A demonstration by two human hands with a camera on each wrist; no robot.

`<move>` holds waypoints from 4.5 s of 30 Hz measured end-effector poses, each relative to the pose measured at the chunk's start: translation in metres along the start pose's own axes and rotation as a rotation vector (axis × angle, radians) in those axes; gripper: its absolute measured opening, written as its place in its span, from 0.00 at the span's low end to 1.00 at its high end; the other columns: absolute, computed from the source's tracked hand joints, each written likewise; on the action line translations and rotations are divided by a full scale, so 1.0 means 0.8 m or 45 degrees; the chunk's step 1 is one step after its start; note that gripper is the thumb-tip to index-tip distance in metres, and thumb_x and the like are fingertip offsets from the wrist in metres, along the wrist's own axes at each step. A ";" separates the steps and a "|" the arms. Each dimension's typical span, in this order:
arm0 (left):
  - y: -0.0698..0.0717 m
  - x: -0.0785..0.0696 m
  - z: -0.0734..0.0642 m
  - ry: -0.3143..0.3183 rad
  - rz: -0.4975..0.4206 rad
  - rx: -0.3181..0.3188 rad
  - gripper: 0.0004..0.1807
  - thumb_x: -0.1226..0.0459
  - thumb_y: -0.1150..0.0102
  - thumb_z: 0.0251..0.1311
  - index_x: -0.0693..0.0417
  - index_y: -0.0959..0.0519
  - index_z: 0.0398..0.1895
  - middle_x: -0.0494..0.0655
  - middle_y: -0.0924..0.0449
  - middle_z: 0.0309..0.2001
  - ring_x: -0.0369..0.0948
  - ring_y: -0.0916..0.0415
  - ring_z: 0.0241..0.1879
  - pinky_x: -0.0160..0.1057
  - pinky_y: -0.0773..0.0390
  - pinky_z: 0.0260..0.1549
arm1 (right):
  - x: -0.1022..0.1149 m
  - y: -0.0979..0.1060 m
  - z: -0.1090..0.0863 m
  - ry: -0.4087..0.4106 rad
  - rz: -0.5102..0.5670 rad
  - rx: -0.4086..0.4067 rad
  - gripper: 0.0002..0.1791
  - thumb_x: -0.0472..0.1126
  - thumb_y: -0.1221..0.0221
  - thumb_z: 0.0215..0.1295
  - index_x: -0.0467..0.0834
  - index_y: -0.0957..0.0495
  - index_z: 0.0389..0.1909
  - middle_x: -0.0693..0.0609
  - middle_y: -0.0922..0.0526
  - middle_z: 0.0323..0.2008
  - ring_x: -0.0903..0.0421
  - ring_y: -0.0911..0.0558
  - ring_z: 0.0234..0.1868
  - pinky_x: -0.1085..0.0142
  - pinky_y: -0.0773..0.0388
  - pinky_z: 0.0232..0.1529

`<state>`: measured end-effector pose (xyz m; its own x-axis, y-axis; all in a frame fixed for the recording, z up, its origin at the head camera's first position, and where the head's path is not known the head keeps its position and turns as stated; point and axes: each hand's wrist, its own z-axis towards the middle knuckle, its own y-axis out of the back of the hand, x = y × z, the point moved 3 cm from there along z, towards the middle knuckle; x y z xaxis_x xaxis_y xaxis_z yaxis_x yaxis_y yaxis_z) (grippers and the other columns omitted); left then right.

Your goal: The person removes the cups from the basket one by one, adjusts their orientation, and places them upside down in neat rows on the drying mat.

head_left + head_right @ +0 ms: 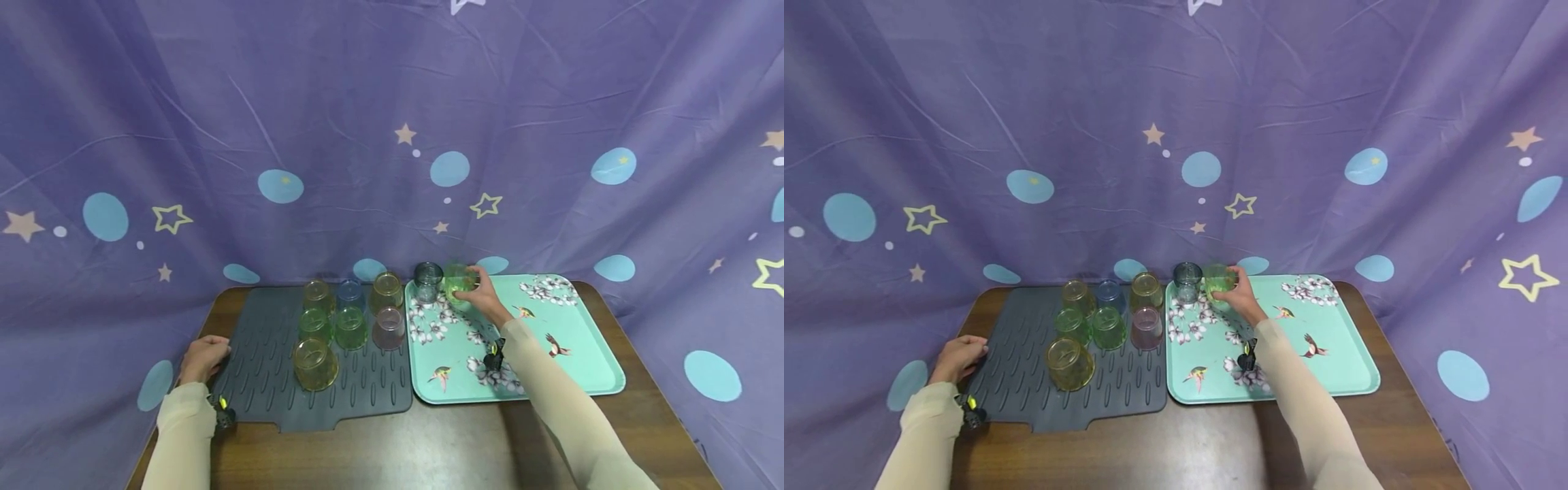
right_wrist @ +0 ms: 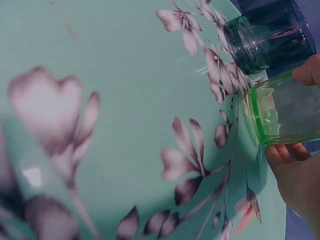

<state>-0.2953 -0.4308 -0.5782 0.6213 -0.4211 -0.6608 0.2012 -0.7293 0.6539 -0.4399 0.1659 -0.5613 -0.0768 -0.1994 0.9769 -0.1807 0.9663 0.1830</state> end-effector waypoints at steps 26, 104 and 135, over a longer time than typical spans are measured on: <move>0.001 0.001 0.003 -0.020 -0.012 0.036 0.19 0.66 0.48 0.65 0.67 0.27 0.57 0.68 0.30 0.62 0.60 0.29 0.57 0.57 0.19 0.53 | 0.068 0.002 -0.087 0.449 -0.118 0.165 0.43 0.33 0.29 0.59 0.44 0.38 0.74 0.35 0.27 0.57 0.53 0.22 0.53 0.48 0.25 0.63; 0.000 -0.002 0.004 0.012 -0.034 0.031 0.19 0.67 0.49 0.67 0.66 0.28 0.59 0.67 0.30 0.62 0.59 0.29 0.58 0.58 0.21 0.57 | 0.108 -0.305 -0.120 1.199 -2.438 0.773 0.45 0.65 0.23 0.45 0.56 0.26 0.65 0.54 0.28 0.61 0.57 0.29 0.60 0.65 0.22 0.58; 0.002 -0.002 0.007 0.000 -0.026 0.045 0.18 0.66 0.48 0.66 0.67 0.27 0.56 0.64 0.26 0.56 0.57 0.27 0.54 0.58 0.20 0.54 | 0.099 -0.326 -0.115 1.137 -2.370 0.784 0.52 0.64 0.22 0.43 0.51 0.31 0.70 0.55 0.27 0.63 0.57 0.30 0.63 0.67 0.24 0.64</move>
<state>-0.3006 -0.4340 -0.5782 0.6172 -0.4063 -0.6738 0.1865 -0.7564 0.6269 -0.3084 -0.0866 -0.5215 0.8443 -0.3165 -0.4323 0.2925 -0.4037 0.8669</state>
